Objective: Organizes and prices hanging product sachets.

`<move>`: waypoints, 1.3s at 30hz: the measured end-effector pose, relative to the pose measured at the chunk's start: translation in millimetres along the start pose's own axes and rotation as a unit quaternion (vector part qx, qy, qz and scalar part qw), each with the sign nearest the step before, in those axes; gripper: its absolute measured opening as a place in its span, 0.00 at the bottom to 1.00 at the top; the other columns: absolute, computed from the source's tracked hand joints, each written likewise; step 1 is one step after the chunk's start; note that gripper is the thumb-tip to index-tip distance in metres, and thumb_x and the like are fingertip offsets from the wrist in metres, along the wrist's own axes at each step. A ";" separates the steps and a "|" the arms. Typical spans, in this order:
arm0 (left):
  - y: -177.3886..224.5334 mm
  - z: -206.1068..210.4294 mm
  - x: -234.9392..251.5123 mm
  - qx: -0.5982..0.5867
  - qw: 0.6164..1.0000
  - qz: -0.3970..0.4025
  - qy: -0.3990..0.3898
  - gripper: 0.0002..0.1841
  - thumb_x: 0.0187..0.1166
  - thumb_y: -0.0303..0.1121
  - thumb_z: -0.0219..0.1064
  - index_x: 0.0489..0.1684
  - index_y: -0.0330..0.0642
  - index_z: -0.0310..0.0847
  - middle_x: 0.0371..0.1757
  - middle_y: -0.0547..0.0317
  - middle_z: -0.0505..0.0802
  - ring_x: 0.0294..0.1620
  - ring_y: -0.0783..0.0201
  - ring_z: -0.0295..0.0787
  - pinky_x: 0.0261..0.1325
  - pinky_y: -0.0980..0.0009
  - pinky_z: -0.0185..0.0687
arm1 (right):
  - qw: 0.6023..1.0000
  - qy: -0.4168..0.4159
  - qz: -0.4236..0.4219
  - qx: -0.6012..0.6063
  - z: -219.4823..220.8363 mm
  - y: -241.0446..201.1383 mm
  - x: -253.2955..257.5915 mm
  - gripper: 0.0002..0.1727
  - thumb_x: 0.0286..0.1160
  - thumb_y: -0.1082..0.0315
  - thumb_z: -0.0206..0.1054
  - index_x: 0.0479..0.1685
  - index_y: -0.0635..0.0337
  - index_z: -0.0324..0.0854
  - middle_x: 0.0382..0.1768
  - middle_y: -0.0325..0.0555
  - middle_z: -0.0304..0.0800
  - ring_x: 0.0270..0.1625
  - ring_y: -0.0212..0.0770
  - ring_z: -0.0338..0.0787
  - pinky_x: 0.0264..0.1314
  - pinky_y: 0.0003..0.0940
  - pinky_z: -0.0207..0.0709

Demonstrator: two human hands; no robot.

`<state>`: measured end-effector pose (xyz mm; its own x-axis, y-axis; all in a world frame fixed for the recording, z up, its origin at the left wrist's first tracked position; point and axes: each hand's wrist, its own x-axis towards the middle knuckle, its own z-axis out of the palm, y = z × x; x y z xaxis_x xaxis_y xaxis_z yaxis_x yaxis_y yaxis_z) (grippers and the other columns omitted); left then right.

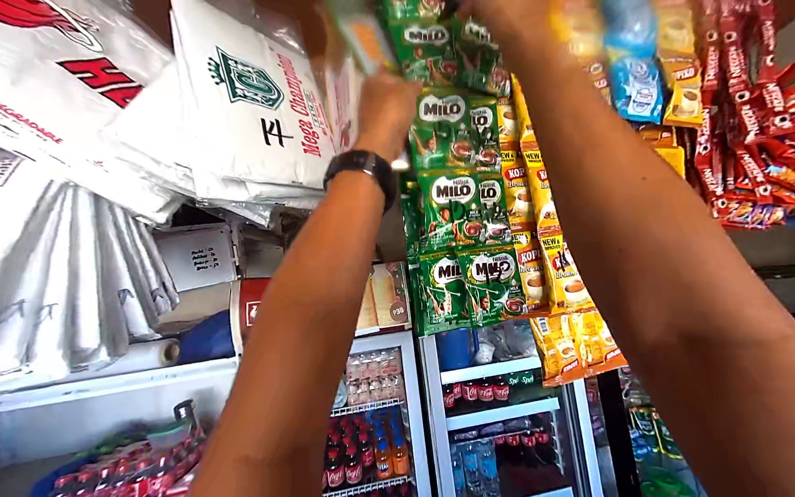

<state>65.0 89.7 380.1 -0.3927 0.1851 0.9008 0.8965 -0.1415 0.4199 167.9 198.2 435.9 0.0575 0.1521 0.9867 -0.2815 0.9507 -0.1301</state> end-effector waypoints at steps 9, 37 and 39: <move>-28.5 2.5 10.3 -0.004 1.000 0.010 0.012 0.14 0.87 0.36 0.62 0.51 0.31 0.84 0.49 0.44 0.90 0.48 0.55 0.87 0.55 0.54 0.82 | 0.999 -0.039 -0.021 0.008 26.4 18.8 11.9 0.18 0.70 0.55 0.70 0.51 0.59 0.86 0.43 0.43 0.94 0.49 0.42 0.91 0.63 0.57 0.75; -34.4 -7.3 9.5 -0.053 0.998 0.031 -0.009 0.12 0.89 0.33 0.60 0.52 0.32 0.84 0.45 0.47 0.89 0.44 0.61 0.86 0.52 0.61 0.82 | 0.998 0.006 -0.043 -0.047 34.4 17.4 1.2 0.14 0.68 0.57 0.70 0.42 0.59 0.89 0.42 0.47 0.92 0.53 0.47 0.90 0.66 0.61 0.69; -35.3 -6.3 10.2 -0.053 0.998 0.032 -0.009 0.12 0.88 0.33 0.60 0.51 0.32 0.85 0.44 0.48 0.90 0.42 0.62 0.87 0.50 0.61 0.83 | 0.999 0.001 -0.035 -0.041 33.5 15.8 -3.6 0.15 0.68 0.56 0.71 0.43 0.59 0.89 0.43 0.47 0.92 0.52 0.47 0.91 0.64 0.59 0.73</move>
<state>28.0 90.5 375.1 -0.3316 0.1889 0.9243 0.8923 -0.2553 0.3722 131.2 203.6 433.5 0.0758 0.0842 0.9936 -0.1976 0.9779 -0.0678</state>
